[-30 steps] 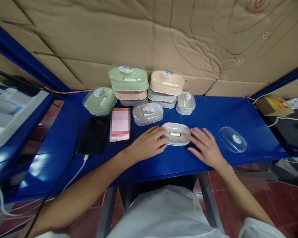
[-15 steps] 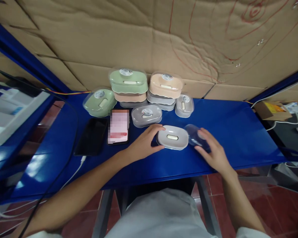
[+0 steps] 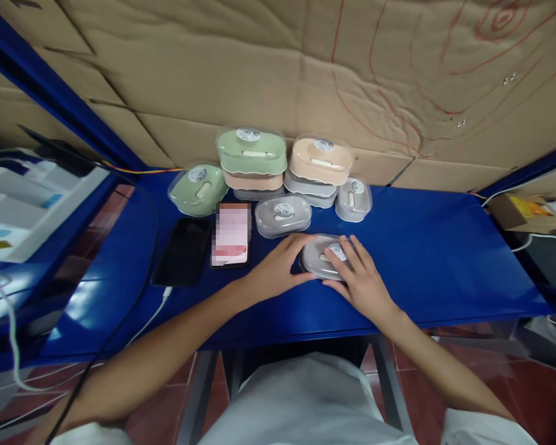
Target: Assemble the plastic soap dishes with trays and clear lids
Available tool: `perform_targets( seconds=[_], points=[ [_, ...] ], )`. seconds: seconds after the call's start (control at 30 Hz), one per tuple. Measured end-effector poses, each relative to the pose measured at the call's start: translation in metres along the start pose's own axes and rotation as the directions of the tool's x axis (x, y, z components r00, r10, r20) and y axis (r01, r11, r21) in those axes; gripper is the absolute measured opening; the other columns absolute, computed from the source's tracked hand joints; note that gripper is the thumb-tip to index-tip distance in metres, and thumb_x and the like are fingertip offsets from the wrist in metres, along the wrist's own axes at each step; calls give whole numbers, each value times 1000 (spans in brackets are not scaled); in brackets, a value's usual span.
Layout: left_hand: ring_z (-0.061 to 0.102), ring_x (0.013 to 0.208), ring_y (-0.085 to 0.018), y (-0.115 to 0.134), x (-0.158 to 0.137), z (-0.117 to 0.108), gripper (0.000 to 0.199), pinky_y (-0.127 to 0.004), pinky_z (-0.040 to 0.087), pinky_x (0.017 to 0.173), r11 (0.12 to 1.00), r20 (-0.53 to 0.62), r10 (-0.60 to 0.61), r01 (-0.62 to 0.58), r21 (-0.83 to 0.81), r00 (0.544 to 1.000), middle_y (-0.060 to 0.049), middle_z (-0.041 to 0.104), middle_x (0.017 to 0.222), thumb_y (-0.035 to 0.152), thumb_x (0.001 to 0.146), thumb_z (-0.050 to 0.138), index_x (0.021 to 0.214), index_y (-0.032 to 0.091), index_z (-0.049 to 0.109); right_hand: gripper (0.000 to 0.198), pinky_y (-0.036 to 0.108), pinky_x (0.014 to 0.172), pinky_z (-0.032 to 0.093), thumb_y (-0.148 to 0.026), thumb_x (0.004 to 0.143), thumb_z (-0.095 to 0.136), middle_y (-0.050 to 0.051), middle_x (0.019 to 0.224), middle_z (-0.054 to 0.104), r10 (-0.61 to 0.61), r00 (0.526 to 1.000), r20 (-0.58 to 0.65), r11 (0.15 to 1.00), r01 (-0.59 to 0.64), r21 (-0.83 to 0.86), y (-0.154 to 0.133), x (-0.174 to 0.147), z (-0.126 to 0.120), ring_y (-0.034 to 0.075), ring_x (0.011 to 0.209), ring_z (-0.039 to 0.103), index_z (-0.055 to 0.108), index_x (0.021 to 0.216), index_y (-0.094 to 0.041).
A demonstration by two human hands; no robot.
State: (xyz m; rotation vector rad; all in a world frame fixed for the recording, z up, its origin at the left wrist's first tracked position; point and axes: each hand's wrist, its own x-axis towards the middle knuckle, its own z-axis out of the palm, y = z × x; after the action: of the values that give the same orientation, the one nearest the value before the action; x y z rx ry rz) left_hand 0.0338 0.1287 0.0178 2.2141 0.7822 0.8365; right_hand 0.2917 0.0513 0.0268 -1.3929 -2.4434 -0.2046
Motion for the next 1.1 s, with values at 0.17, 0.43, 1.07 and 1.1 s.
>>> perform_targets(
  seconds=[0.17,0.43,1.07,1.1],
  points=[
    [63,140,-32,1,0,-1,72,-52,55,118,1000,-2,17,-17,16,1000,-14,62,149,25,90,86,152,27,49,89,65,124,46,-41,100,74,17,175,38,4,1000,-21,999,-5,-35,-2,-1,4,44,163,35,26,175,-33],
    [68,133,-25,10,1,-9,47,-44,57,117,995,-46,52,-48,83,998,-10,66,145,26,103,71,147,24,53,64,59,111,56,-43,106,64,19,168,49,121,993,-9,988,-121,-93,26,-21,-13,42,159,42,46,165,-29],
    [64,133,-33,-26,15,-67,34,-49,53,113,827,-380,48,176,534,924,-16,67,143,36,105,58,134,19,67,64,69,111,34,-56,106,51,27,143,67,534,807,-253,746,-591,-308,146,60,-5,45,127,62,57,153,-12],
    [62,138,-35,-28,14,-64,39,-52,52,115,812,-341,39,169,559,939,-17,63,150,40,105,62,138,19,66,61,67,115,33,-53,108,49,25,148,64,482,838,-257,796,-541,-271,141,61,0,43,131,60,56,154,-13]
  ],
)
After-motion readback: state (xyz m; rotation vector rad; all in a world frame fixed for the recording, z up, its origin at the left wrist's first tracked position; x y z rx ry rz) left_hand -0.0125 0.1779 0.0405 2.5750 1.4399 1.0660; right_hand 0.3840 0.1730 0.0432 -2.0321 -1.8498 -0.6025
